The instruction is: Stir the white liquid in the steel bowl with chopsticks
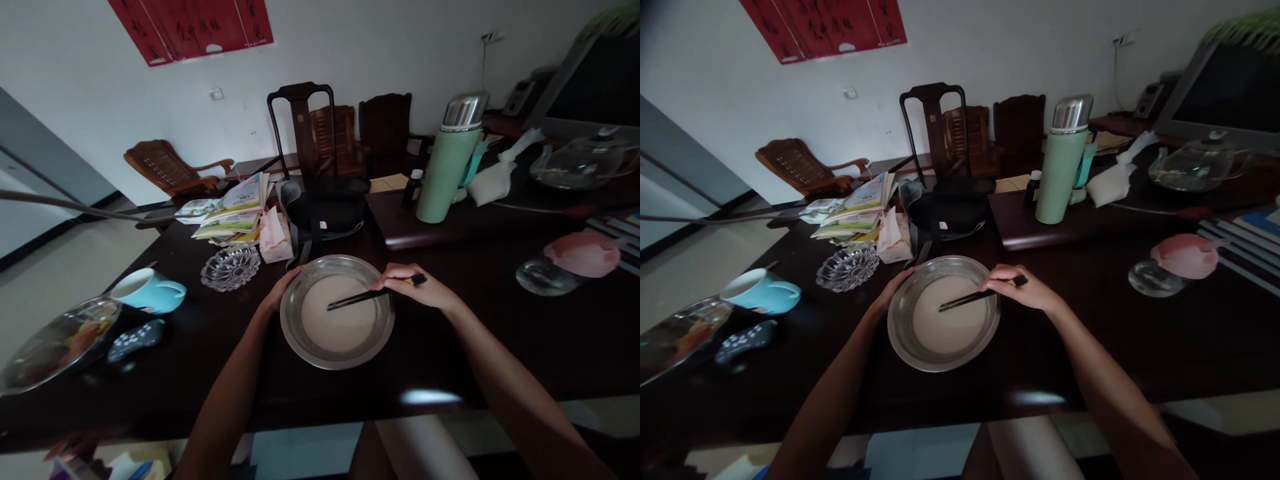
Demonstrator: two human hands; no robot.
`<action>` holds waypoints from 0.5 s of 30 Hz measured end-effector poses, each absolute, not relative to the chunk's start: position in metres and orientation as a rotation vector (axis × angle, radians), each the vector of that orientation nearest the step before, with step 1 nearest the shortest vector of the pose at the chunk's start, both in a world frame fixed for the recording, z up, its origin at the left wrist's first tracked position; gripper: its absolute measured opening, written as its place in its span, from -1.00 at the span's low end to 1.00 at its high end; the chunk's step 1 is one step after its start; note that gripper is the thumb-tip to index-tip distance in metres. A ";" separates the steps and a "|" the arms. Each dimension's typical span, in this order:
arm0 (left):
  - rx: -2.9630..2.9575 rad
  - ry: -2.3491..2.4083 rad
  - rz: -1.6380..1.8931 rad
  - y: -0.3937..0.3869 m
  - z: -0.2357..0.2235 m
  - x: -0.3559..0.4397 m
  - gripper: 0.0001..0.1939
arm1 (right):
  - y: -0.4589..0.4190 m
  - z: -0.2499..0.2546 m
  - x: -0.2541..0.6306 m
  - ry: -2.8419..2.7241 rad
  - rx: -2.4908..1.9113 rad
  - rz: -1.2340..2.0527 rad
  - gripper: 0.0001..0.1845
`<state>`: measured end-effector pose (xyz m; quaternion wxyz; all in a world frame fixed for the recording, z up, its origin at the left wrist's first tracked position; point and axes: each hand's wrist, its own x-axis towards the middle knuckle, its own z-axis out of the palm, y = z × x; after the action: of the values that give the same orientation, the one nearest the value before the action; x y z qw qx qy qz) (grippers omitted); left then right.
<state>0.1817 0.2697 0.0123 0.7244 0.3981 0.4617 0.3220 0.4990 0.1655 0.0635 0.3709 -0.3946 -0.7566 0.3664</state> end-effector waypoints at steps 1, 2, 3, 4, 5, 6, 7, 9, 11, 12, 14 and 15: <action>0.901 0.994 0.725 0.270 0.013 0.182 -0.65 | 0.166 0.063 0.500 -1.920 -1.035 0.903 -0.68; 0.920 0.967 0.739 0.269 0.013 0.183 -0.65 | 0.166 0.063 0.503 -1.883 -1.062 0.874 -0.68; 0.930 0.945 0.745 0.269 0.013 0.183 -0.65 | 0.166 0.063 0.506 -1.838 -1.089 0.858 -0.68; 0.928 0.934 0.741 0.269 0.013 0.184 -0.65 | 0.165 0.063 0.509 -1.793 -1.104 0.861 -0.67; 0.915 0.937 0.735 0.268 0.014 0.184 -0.66 | 0.165 0.063 0.510 -1.760 -1.103 0.884 -0.67; 0.894 0.952 0.729 0.268 0.014 0.184 -0.67 | 0.164 0.064 0.510 -1.746 -1.083 0.922 -0.66; 0.873 0.973 0.729 0.268 0.014 0.184 -0.68 | 0.164 0.064 0.509 -1.758 -1.052 0.964 -0.67; 0.851 1.014 0.735 0.268 0.014 0.184 -0.70 | 0.165 0.064 0.504 -1.845 -0.989 1.018 -0.67; 0.866 1.024 0.729 0.269 0.015 0.184 -0.69 | 0.166 0.063 0.499 -1.921 -0.974 0.994 -0.69; 0.882 1.012 0.721 0.268 0.015 0.184 -0.67 | 0.166 0.063 0.499 -1.932 -0.992 0.956 -0.70; 0.910 0.967 0.717 0.268 0.016 0.184 -0.65 | 0.167 0.062 0.501 -1.897 -1.045 0.886 -0.71; 0.914 0.949 0.715 0.268 0.016 0.184 -0.65 | 0.167 0.062 0.503 -1.862 -1.061 0.874 -0.71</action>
<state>0.1844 0.2681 0.0155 0.7320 0.4155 0.4311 0.3250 0.5032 0.1669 0.0623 0.4018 -0.4197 -0.7368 0.3456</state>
